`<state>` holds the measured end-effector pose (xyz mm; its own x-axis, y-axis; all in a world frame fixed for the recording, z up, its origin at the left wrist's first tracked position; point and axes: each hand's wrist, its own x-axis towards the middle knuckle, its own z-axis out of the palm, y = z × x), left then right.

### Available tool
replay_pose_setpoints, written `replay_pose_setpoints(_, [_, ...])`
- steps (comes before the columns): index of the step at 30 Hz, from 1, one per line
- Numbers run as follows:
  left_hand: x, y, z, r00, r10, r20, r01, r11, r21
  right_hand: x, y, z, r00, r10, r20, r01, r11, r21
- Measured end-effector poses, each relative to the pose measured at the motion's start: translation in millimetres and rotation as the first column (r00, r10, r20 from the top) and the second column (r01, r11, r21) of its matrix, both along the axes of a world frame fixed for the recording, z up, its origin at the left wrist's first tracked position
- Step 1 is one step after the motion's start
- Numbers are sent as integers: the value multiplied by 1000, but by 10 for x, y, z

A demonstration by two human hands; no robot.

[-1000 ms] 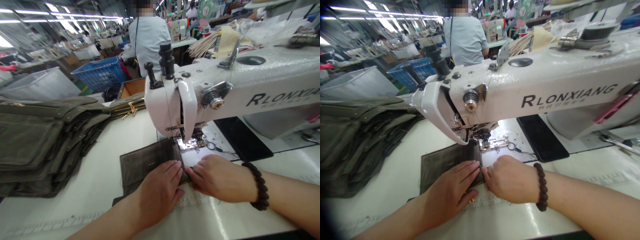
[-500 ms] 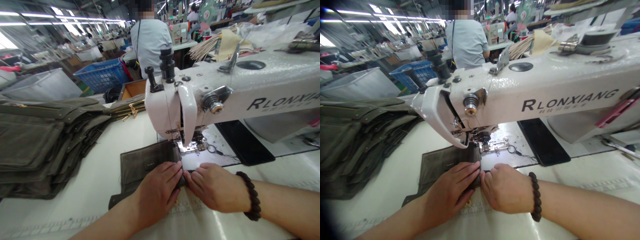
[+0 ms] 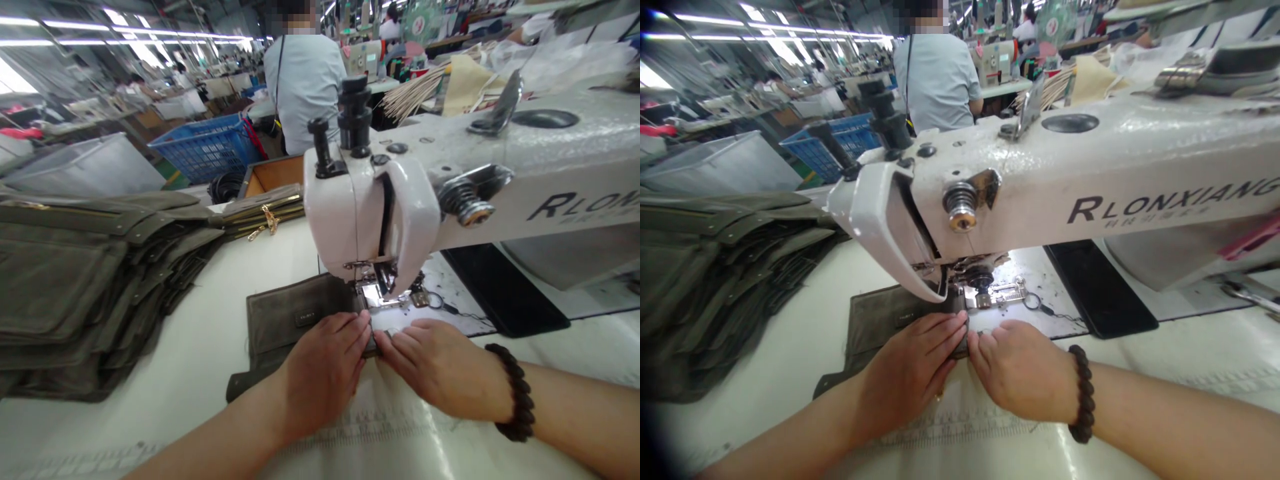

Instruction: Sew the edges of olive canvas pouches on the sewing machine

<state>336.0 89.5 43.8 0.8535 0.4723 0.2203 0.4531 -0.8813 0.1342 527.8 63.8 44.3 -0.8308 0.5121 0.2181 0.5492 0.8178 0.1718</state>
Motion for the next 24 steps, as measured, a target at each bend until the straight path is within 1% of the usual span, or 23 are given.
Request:
replay_pose_setpoints(6, [-1, 119, 20, 999, 24, -27, -24, 1000, -3, -25, 118, -8, 997, -69, -30, 68, 997, -30])
replay_pose_setpoints(10, [26, 185, 40, 999, 42, -9, -42, 999, 24, -33, 169, -9, 989, -112, -92, 114, 993, 26])
replay_pose_setpoints(12, [42, 214, 47, 998, 62, -19, -62, 998, 23, -31, 184, -12, 983, -151, -106, 155, 987, 31])
replay_pose_setpoints(14, [54, 239, 55, 998, 64, -26, -64, 997, 33, -31, 195, -12, 974, -194, -113, 196, 981, 1])
replay_pose_setpoints(19, [59, 291, 85, 1000, 27, -14, -26, 996, 88, -45, 216, -17, 953, -279, -116, 266, 957, -112])
replay_pose_setpoints(21, [53, 310, 96, 999, 36, -5, -35, 997, 71, -52, 223, -27, 943, -307, -130, 290, 948, -134])
replay_pose_setpoints(24, [44, 329, 106, 999, 54, -8, -54, 998, 22, -56, 231, -47, 930, -332, -157, 314, 941, -127])
